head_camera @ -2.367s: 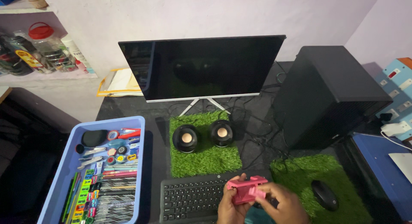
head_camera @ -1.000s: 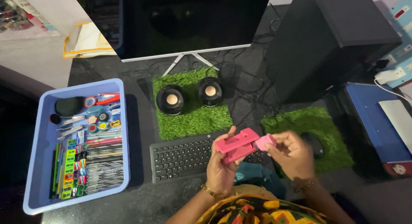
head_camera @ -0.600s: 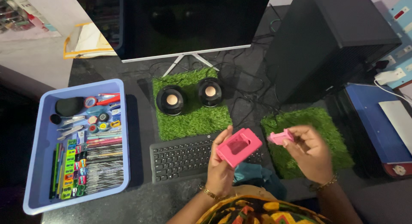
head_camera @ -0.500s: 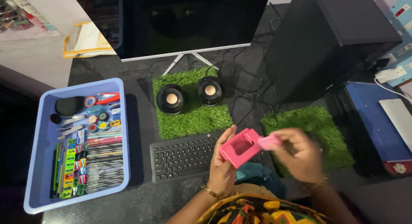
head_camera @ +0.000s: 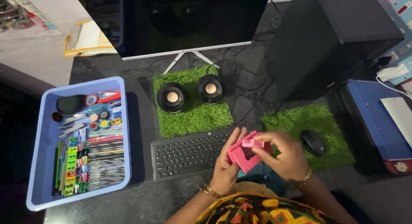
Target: The person organizes stationery items in a blue plastic tray, then wipes a computer keyboard and a pink plastic object using a blue cloth. The person also wipes the computer mouse and the side of the computer tower.
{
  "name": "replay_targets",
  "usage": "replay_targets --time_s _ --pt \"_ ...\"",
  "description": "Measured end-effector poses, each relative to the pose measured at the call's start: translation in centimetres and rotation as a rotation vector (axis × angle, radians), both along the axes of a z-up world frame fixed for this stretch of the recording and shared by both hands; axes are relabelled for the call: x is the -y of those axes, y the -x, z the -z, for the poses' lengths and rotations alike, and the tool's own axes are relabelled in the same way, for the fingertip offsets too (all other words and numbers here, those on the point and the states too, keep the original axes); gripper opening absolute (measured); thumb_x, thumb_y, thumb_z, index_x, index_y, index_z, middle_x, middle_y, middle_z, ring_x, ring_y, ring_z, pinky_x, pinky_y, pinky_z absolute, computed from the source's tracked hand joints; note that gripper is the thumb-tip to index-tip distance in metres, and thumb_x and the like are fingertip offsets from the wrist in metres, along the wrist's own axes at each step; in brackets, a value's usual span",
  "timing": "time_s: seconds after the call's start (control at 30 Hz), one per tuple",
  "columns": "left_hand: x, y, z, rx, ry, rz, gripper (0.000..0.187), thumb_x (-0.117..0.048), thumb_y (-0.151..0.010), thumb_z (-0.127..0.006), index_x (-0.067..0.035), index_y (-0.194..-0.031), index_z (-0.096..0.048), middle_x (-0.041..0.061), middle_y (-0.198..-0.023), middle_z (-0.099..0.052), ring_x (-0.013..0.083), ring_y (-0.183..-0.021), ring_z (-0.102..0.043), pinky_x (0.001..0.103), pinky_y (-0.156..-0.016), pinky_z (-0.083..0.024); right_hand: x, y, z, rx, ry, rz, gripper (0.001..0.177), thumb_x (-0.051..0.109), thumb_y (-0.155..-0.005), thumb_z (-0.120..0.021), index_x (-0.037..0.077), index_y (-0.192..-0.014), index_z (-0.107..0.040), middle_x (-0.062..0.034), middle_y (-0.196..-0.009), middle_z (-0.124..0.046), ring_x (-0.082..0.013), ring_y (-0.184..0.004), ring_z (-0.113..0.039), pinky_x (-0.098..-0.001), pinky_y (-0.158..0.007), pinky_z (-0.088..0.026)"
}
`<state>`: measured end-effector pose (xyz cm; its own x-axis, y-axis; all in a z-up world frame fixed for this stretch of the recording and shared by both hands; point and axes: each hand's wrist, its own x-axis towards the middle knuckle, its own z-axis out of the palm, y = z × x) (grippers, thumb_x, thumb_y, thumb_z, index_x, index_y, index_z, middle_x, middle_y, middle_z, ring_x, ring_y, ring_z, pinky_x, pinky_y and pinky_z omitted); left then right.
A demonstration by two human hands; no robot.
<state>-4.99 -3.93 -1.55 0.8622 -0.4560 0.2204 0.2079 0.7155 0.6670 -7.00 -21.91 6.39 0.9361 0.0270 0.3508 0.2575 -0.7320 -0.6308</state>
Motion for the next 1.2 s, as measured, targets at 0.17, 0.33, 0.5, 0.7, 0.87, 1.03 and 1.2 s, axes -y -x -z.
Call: replay_targets --time_s 0.17,0.33,0.5,0.7,0.87,1.03,1.2 --pt "-0.2 0.0 0.2 0.016 -0.066 0.02 0.077 0.015 -0.093 -0.047 0.0 -0.164 -0.021 0.021 -0.17 -0.029 0.0275 -0.156 -0.035 0.04 -0.127 -0.03 -0.1 0.0 0.0 -0.095 -0.102 -0.01 0.032 0.02 -0.075 -0.086 0.008 -0.102 -0.073 -0.0045 -0.094 -0.076 -0.012 -0.072 -0.074 -0.0262 -0.064 -0.059" --pt "-0.1 0.2 0.5 -0.035 -0.063 0.04 0.077 0.017 -0.092 -0.045 -0.001 -0.163 -0.02 0.019 -0.17 -0.028 0.0267 -0.153 -0.036 0.04 -0.125 -0.032 0.3 -0.8 -0.1 0.034 -0.045 0.023 0.032 0.018 -0.078 -0.084 0.007 -0.107 -0.072 -0.0051 -0.098 -0.076 -0.0125 -0.082 -0.074 -0.0279 -0.071 -0.059" --pt "-0.2 0.3 1.4 0.001 -0.092 0.071 0.087 0.019 -0.083 -0.04 -0.002 -0.165 -0.019 0.016 -0.171 -0.029 0.0227 -0.156 -0.034 0.034 -0.126 -0.029 -0.3 -0.9 -0.1 -0.087 -0.123 0.021 0.033 0.018 -0.077 -0.085 0.007 -0.105 -0.072 -0.0059 -0.099 -0.077 -0.012 -0.082 -0.077 -0.0273 -0.069 -0.061" --pt "-0.2 0.6 3.9 0.028 -0.375 0.003 0.085 0.019 -0.089 -0.046 -0.006 -0.167 -0.023 0.009 -0.157 -0.046 0.0058 -0.11 -0.055 0.016 -0.085 -0.045 -0.1 -1.3 -0.6 -0.146 -0.187 0.015 0.031 0.019 -0.08 -0.079 0.007 -0.108 -0.073 -0.005 -0.097 -0.079 -0.0128 -0.08 -0.076 -0.0282 -0.069 -0.06" --pt "-0.1 0.6 4.7 -0.027 -0.378 0.032 0.087 0.017 -0.09 -0.048 -0.008 -0.169 -0.021 0.008 -0.147 -0.056 0.0043 -0.083 -0.047 0.013 -0.067 -0.039 0.2 -1.9 0.1 -0.134 -0.081 0.085 0.035 0.021 -0.08 -0.083 0.006 -0.11 -0.072 -0.0061 -0.099 -0.077 -0.0118 -0.087 -0.075 -0.0267 -0.074 -0.058" --pt "0.1 0.7 4.3 -0.024 -0.326 0.034 0.084 0.017 -0.091 -0.046 -0.007 -0.166 -0.017 0.008 -0.152 -0.051 0.0066 -0.124 -0.055 0.016 -0.098 -0.045 0.4 -1.4 1.2 -0.236 -0.265 0.002 0.033 0.019 -0.083 -0.078 0.007 -0.112 -0.071 -0.0049 -0.097 -0.082 -0.0125 -0.085 -0.077 -0.0272 -0.075 -0.059" --pt "0.6 0.9 4.0 -0.023 -0.261 0.016 0.083 0.017 -0.089 -0.047 -0.004 -0.163 -0.018 0.005 -0.159 -0.044 0.0105 -0.14 -0.048 0.022 -0.115 -0.038 1.1 -1.9 2.1 -0.178 -0.221 0.026 0.033 0.016 -0.083 -0.078 0.006 -0.113 -0.069 -0.006 -0.1 -0.081 -0.0117 -0.09 -0.076 -0.027 -0.077 -0.059"
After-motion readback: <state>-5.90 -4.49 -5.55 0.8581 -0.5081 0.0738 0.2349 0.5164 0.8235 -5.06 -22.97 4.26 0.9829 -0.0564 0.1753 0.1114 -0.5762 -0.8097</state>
